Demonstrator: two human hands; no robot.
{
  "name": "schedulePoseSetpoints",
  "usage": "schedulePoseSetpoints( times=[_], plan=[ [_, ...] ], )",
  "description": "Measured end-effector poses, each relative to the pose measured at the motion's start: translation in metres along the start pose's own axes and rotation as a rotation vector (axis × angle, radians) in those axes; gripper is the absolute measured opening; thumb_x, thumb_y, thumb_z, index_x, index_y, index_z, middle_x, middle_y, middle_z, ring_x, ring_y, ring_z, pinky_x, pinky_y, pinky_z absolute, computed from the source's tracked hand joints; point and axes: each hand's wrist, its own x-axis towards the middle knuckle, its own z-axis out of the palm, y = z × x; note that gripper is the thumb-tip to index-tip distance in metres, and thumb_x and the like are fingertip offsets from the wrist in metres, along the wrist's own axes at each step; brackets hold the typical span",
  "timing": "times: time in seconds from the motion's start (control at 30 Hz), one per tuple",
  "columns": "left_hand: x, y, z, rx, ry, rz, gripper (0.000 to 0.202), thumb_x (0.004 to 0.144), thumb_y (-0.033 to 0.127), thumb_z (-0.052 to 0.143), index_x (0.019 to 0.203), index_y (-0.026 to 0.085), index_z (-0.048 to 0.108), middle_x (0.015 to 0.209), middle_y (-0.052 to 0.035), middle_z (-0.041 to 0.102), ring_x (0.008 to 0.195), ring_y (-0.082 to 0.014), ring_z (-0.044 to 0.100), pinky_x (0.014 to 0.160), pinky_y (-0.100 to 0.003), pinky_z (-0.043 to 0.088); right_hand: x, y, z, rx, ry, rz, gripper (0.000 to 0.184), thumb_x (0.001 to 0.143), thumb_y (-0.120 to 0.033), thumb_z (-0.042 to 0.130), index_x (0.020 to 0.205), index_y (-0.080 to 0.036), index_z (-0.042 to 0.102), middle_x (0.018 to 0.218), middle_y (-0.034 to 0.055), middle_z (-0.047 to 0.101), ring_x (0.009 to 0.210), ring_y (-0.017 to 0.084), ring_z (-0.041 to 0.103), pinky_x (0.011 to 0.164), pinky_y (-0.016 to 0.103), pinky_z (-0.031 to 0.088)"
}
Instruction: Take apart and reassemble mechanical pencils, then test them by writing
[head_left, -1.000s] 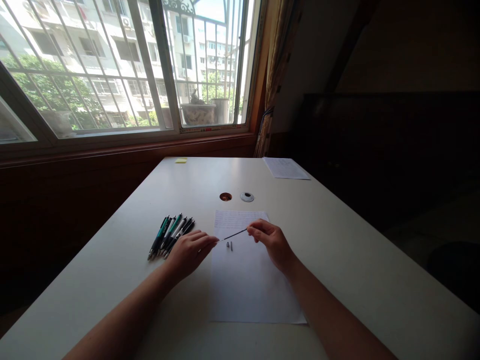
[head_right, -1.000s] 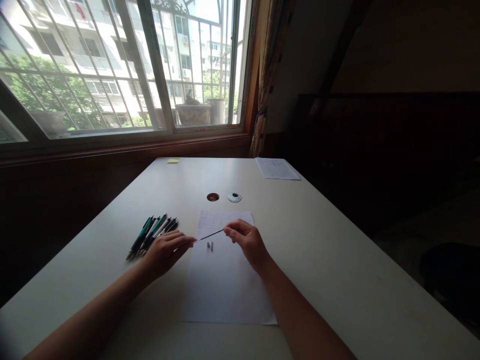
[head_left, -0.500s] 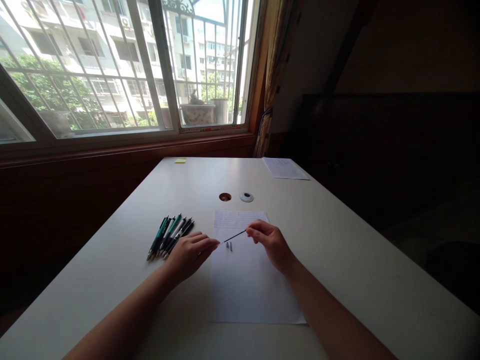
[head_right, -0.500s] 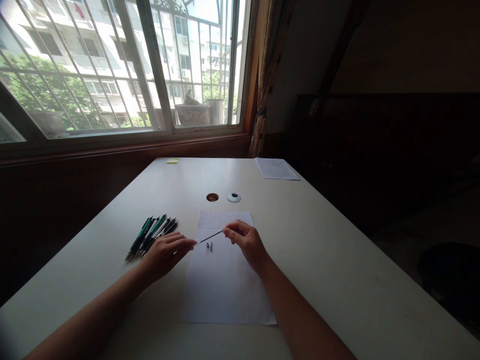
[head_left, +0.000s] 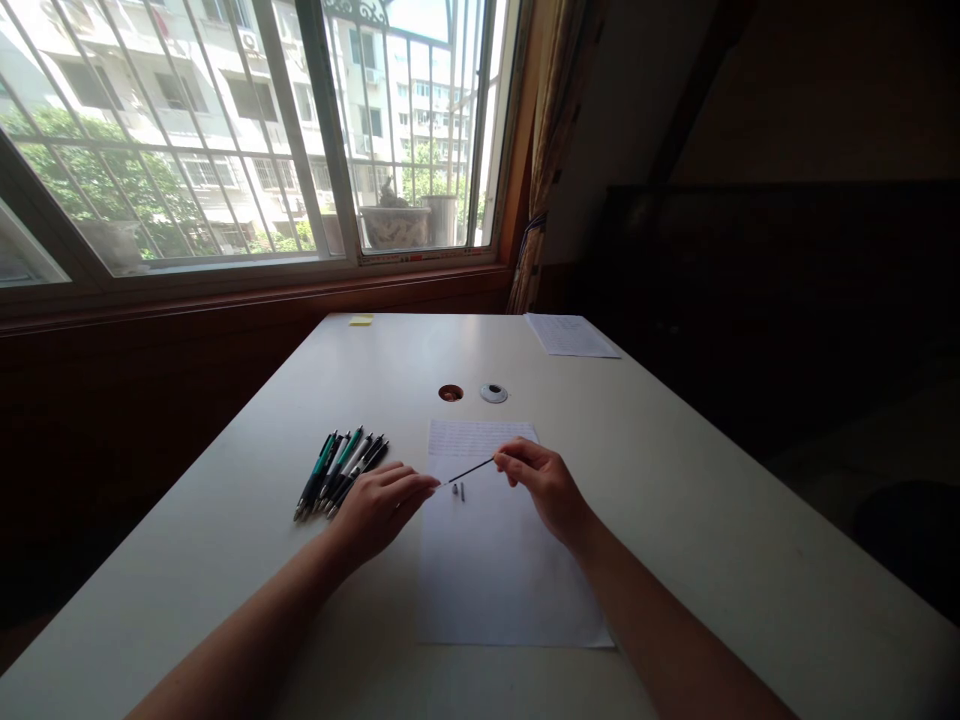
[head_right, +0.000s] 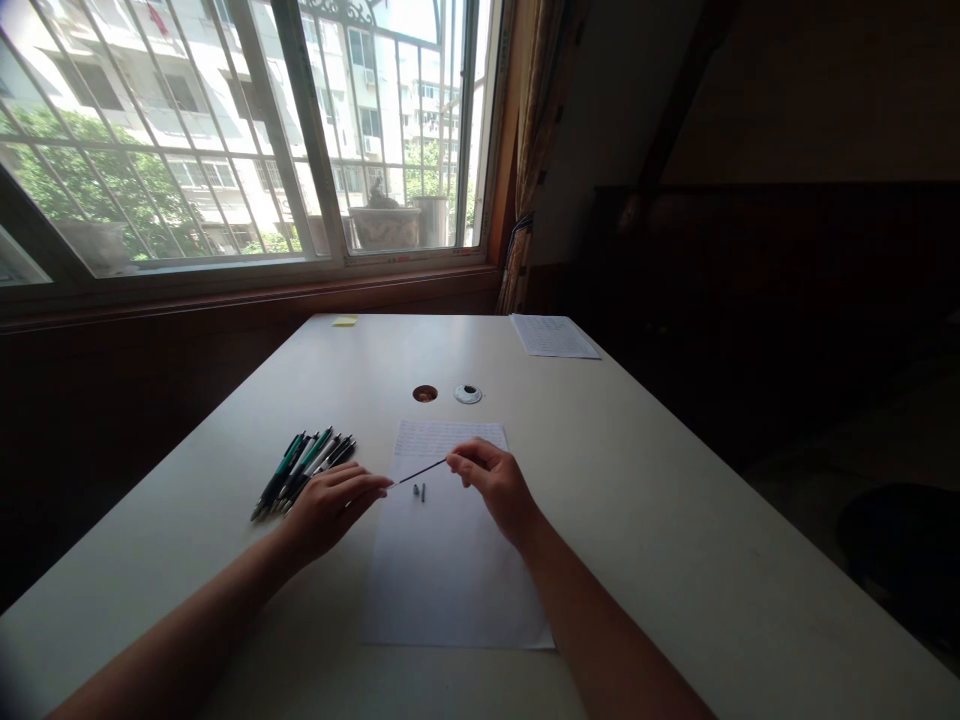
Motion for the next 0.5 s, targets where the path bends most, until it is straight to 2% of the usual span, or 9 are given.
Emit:
schedulePoseSetpoints(
  times=[0.5],
  plan=[
    [0.0014,0.0016,-0.0017,-0.027,0.002,-0.012,0.017,0.097,0.019,0.054,0.109,0.018,0.067,0.089,-0.0059,0.07,0.078,-0.0158,0.063,0.068,-0.025,0.048,-0.001,-0.0034,0.0014,0.017,0.0,0.015,0.016,0.084,-0.036,0.07,0.08,-0.02,0.069,0.076,0.0005,0.06,0.067,0.015,0.049,0.066,0.03,0.042]
  ],
)
